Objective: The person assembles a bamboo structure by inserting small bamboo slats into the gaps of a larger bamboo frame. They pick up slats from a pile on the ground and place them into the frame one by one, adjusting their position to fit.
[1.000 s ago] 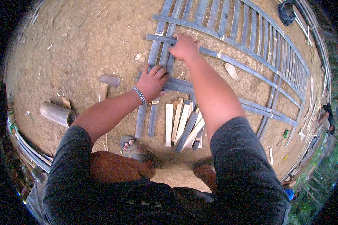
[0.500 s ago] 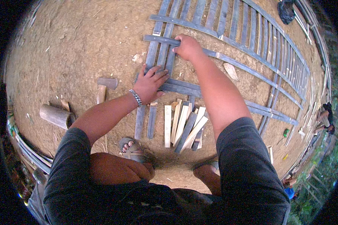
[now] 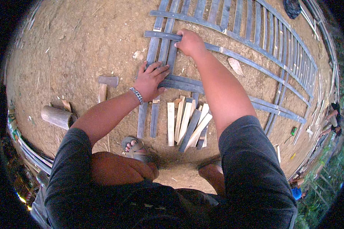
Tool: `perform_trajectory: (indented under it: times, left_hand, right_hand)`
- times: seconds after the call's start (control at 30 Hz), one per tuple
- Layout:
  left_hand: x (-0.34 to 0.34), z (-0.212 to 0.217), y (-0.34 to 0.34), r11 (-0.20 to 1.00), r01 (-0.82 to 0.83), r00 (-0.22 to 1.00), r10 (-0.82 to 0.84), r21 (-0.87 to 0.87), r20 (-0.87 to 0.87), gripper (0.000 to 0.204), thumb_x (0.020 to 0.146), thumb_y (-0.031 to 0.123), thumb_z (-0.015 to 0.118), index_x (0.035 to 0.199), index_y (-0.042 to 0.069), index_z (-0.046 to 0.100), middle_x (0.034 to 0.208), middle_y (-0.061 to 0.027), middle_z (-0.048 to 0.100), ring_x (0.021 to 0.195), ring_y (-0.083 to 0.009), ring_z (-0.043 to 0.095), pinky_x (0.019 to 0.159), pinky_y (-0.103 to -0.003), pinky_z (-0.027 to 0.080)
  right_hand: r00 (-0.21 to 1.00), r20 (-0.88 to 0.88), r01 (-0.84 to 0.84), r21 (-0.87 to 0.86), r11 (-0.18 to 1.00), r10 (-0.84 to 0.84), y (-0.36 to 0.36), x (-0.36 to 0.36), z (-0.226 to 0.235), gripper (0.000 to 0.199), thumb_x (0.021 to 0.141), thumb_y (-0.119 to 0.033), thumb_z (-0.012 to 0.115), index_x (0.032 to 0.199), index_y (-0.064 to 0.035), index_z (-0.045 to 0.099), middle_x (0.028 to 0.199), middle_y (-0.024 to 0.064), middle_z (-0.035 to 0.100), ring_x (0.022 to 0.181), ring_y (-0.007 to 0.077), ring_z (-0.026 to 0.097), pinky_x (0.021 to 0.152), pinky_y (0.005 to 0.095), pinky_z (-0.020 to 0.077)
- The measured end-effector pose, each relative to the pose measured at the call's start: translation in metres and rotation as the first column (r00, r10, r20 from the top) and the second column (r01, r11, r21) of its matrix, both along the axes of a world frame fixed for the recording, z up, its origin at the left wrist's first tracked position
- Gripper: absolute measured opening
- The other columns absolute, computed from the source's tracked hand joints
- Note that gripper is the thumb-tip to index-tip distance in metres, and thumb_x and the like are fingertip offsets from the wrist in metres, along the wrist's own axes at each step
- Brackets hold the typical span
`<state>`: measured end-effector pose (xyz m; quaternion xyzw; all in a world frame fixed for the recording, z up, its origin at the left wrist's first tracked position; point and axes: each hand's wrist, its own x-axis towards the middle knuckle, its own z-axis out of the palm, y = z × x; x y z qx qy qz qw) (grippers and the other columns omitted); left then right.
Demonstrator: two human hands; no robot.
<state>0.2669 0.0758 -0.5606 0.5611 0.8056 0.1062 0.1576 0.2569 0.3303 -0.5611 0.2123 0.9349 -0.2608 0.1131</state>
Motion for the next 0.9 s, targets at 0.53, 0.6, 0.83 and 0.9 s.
perform_trajectory:
  times: [0.53,0.6,0.83,0.9]
  left_hand:
    - [0.0008,0.0081,0.0041,0.999,-0.033,0.998,0.035,-0.039,0.047,0.072,0.077,0.033,0.077,0.141,0.014,0.052,0.152,0.0011,0.043,0.144,-0.0233,0.032,0.118,-0.057,0.02]
    - [0.0003,0.01,0.0047,0.998,-0.028,0.998,0.031,-0.051,0.047,0.072,0.077,0.033,0.077,0.141,0.014,0.051,0.152,0.0008,0.042,0.144,-0.0233,0.032,0.118,-0.057,0.021]
    - [-0.0023,0.0085,0.0017,0.998,0.008,0.999,-0.006,-0.063,0.034,0.071,0.08,0.036,0.074,0.143,0.013,0.049,0.154,0.0,0.04,0.146,-0.0228,0.029,0.12,-0.056,0.019]
    - [-0.0015,0.0089,0.0012,0.998,0.01,0.999,-0.008,-0.065,0.038,0.071,0.081,0.036,0.073,0.143,0.014,0.048,0.155,0.0002,0.039,0.147,-0.0227,0.028,0.12,-0.056,0.018]
  right_hand:
    - [0.999,0.051,-0.004,-0.005,1.0,0.005,0.0009,-0.0002,0.0034,0.043,0.081,-0.028,0.079,0.118,-0.0106,0.065,0.111,0.0161,0.07,0.105,0.0343,0.066,0.093,0.0435,0.051]
    - [0.998,0.061,-0.005,-0.012,1.0,0.006,0.0016,0.0003,0.0023,0.044,0.081,-0.029,0.078,0.119,-0.0103,0.064,0.111,0.0161,0.07,0.106,0.0347,0.065,0.094,0.0434,0.0508]
    - [1.0,-0.004,-0.027,0.002,1.0,0.027,0.0009,0.0047,0.0016,0.046,0.08,-0.029,0.078,0.119,-0.0099,0.064,0.112,0.016,0.068,0.108,0.0346,0.064,0.095,0.0438,0.0499]
    - [1.0,0.011,0.007,-0.033,0.999,-0.007,0.0013,0.005,0.0024,0.045,0.08,-0.029,0.078,0.119,-0.0101,0.064,0.113,0.016,0.068,0.108,0.0345,0.064,0.095,0.0439,0.0497]
